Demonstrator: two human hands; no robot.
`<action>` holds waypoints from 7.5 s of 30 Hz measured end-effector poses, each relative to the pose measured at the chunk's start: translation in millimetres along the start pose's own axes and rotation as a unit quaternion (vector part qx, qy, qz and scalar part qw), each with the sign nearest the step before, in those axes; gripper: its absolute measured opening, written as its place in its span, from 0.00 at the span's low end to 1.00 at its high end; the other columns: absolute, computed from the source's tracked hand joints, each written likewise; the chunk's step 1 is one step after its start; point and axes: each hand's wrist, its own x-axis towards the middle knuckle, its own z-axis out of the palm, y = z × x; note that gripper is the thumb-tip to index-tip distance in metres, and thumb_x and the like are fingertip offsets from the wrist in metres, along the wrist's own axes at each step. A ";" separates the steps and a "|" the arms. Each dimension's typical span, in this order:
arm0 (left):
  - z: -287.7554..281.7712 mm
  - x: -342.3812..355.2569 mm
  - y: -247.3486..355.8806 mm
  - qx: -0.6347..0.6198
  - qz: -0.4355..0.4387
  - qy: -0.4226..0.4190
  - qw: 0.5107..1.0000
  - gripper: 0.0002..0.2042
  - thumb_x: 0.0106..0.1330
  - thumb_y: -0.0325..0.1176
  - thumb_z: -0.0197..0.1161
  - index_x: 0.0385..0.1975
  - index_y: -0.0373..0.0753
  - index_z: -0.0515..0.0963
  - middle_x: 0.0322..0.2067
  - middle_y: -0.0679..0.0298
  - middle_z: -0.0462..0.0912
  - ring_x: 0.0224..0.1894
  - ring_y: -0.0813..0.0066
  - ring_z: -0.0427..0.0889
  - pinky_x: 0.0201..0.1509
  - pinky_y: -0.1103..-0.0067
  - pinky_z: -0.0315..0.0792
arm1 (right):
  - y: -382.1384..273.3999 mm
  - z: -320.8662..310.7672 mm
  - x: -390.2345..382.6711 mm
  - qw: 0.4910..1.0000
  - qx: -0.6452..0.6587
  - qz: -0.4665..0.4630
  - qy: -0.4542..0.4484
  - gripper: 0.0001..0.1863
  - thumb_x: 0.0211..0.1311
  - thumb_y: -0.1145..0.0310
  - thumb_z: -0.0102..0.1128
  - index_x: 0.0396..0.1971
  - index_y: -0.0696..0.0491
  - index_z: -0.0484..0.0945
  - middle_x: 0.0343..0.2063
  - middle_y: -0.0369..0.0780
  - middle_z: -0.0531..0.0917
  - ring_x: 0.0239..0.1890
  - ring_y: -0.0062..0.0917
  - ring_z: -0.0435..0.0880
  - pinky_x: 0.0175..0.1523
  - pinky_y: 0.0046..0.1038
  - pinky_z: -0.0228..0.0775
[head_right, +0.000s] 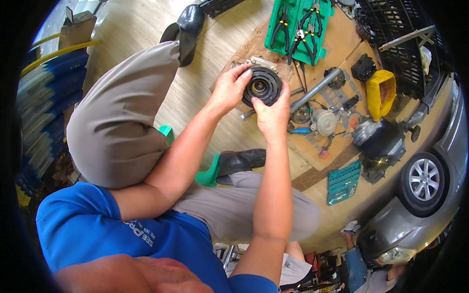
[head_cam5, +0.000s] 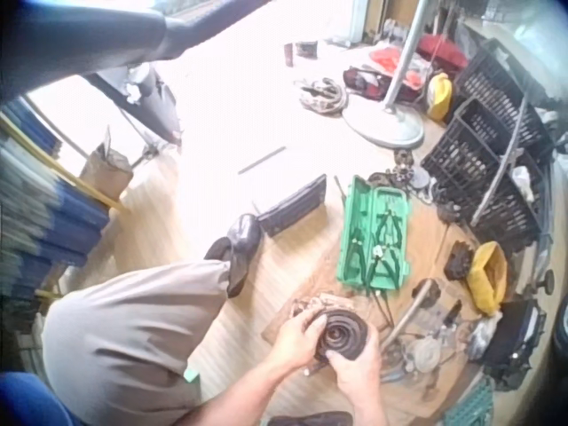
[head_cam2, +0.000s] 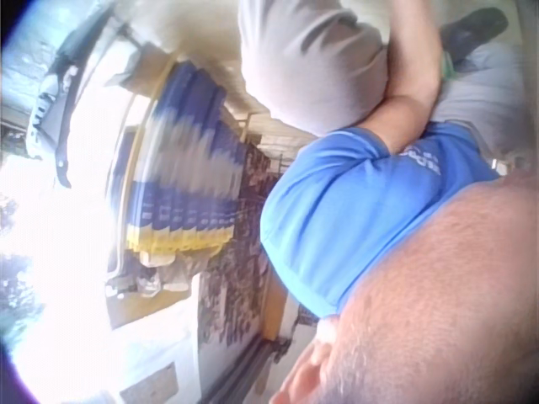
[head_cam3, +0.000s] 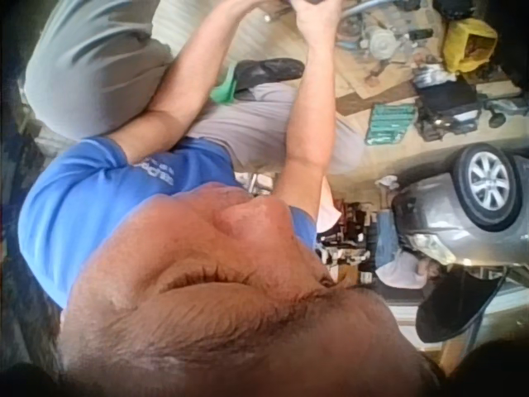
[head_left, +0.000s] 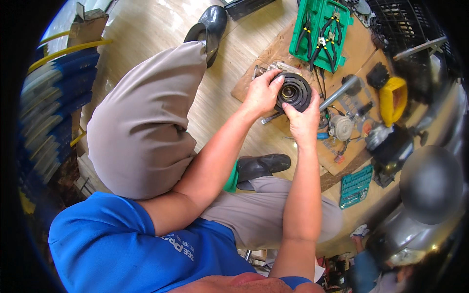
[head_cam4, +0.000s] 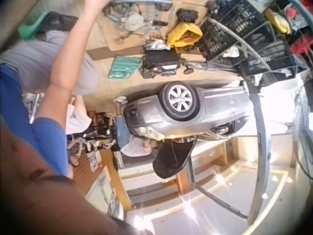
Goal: The person assembles a mechanical assembly by placing a black cylindrical component onto a metal shaft, rotating it by hand, and then fitting a circular spring and another black ring onto the assembly.
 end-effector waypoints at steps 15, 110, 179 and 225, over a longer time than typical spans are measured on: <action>25.7 -8.5 8.0 -0.158 -0.102 0.106 0.976 0.16 0.72 0.33 0.55 0.53 0.28 0.75 0.45 0.55 0.83 0.47 0.73 0.79 0.53 0.77 0.72 | -10.7 -14.5 14.8 0.997 0.072 -0.006 0.022 0.30 0.57 0.80 0.57 0.62 0.67 0.65 0.52 0.53 0.80 0.52 0.30 0.81 0.59 0.28 0.70; 28.8 -10.8 26.1 0.231 0.006 0.125 0.965 0.26 0.66 0.57 0.55 0.37 0.35 0.83 0.36 0.44 0.83 0.43 0.46 0.82 0.49 0.61 0.75 | 7.5 27.9 17.4 0.969 -0.131 0.011 0.208 0.25 0.70 0.50 0.49 0.45 0.59 0.80 0.42 0.54 0.83 0.46 0.52 0.80 0.50 0.46 0.70; 8.2 11.2 25.6 0.252 0.076 0.021 0.965 0.24 0.71 0.52 0.48 0.37 0.36 0.83 0.39 0.46 0.83 0.45 0.44 0.81 0.53 0.59 0.72 | 38.5 14.6 33.3 0.980 -0.074 -0.128 0.134 0.25 0.71 0.55 0.48 0.41 0.65 0.80 0.36 0.57 0.83 0.40 0.52 0.81 0.47 0.43 0.71; 1.8 27.2 3.8 0.121 0.039 -0.044 0.991 0.26 0.70 0.53 0.53 0.41 0.31 0.82 0.38 0.47 0.85 0.41 0.56 0.85 0.48 0.66 0.76 | 32.2 22.8 32.9 0.971 -0.076 -0.131 0.183 0.22 0.70 0.59 0.46 0.42 0.64 0.79 0.39 0.56 0.83 0.41 0.49 0.80 0.49 0.41 0.70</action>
